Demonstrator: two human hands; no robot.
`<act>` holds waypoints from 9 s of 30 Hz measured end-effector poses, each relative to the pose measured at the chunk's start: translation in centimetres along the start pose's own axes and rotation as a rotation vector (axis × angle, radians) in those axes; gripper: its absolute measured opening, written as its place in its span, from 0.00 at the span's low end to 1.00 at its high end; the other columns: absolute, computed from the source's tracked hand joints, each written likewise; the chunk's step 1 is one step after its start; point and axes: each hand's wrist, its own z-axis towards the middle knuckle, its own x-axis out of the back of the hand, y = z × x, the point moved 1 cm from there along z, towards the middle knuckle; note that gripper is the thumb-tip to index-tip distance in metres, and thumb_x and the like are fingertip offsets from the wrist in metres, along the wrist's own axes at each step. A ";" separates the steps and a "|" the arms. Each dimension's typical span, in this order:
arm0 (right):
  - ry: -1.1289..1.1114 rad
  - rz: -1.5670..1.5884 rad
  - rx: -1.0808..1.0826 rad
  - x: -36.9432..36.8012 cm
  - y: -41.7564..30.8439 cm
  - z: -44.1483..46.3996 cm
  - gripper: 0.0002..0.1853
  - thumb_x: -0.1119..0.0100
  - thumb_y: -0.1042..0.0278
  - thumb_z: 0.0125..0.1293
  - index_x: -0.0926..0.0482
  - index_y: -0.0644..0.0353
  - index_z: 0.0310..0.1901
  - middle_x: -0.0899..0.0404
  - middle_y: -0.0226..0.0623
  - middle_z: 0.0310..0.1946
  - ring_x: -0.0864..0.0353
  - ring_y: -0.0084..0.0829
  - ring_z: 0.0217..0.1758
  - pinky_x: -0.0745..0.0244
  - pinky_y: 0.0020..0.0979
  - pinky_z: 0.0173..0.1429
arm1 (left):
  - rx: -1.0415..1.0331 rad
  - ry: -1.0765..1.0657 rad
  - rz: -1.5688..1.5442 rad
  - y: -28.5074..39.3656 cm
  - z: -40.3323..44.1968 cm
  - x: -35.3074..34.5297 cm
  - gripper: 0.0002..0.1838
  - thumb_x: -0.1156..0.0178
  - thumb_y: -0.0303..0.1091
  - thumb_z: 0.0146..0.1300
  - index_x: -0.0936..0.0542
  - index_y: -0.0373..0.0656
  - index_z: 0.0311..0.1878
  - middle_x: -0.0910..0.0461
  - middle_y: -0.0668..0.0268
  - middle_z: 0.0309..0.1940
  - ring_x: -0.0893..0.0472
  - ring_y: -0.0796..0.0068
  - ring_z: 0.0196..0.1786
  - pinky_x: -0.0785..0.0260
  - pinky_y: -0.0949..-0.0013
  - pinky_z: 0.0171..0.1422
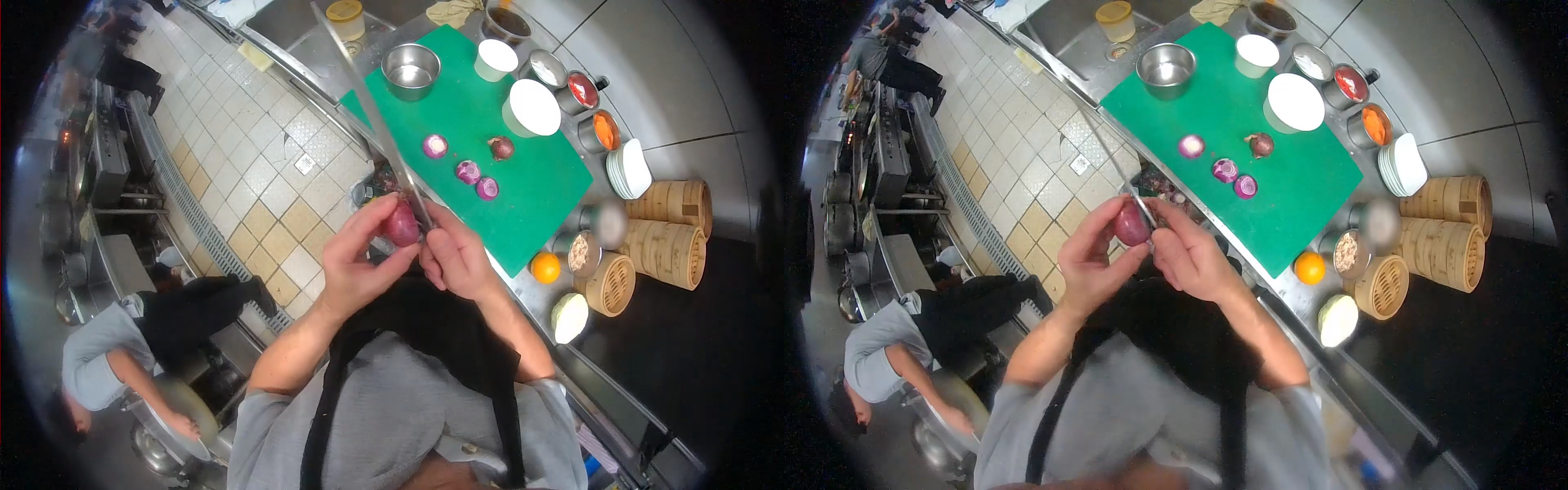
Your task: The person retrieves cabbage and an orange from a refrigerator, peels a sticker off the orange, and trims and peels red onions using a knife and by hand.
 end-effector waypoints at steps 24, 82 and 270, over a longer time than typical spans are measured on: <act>-0.038 0.207 -0.045 0.4 1.8 -0.1 0.26 0.59 0.57 0.82 0.39 0.63 0.73 0.34 0.27 0.18 0.36 0.17 0.15 0.39 0.20 0.21 | 0.744 0.014 -1.203 -2.6 -0.1 1.2 0.23 0.43 0.43 0.74 0.31 0.47 0.68 0.22 0.67 0.52 0.22 0.76 0.42 0.28 0.74 0.45; -0.020 -0.275 -0.112 1.7 0.5 -2.0 0.31 0.52 0.63 0.78 0.47 0.67 0.76 0.18 0.52 0.37 0.15 0.43 0.36 0.23 0.37 0.46 | 0.400 0.226 -0.474 -1.1 2.8 -1.8 0.19 0.39 0.20 0.68 0.25 0.29 0.61 0.18 0.56 0.53 0.18 0.69 0.55 0.25 0.65 0.62; -0.001 -0.674 0.163 0.1 -1.0 0.2 0.36 0.40 0.64 0.70 0.44 0.65 0.74 0.21 0.50 0.24 0.18 0.55 0.27 0.27 0.46 0.30 | 0.204 0.105 0.526 1.9 3.0 0.1 0.19 0.31 0.24 0.55 0.17 0.38 0.51 0.14 0.63 0.36 0.16 0.77 0.35 0.26 0.72 0.34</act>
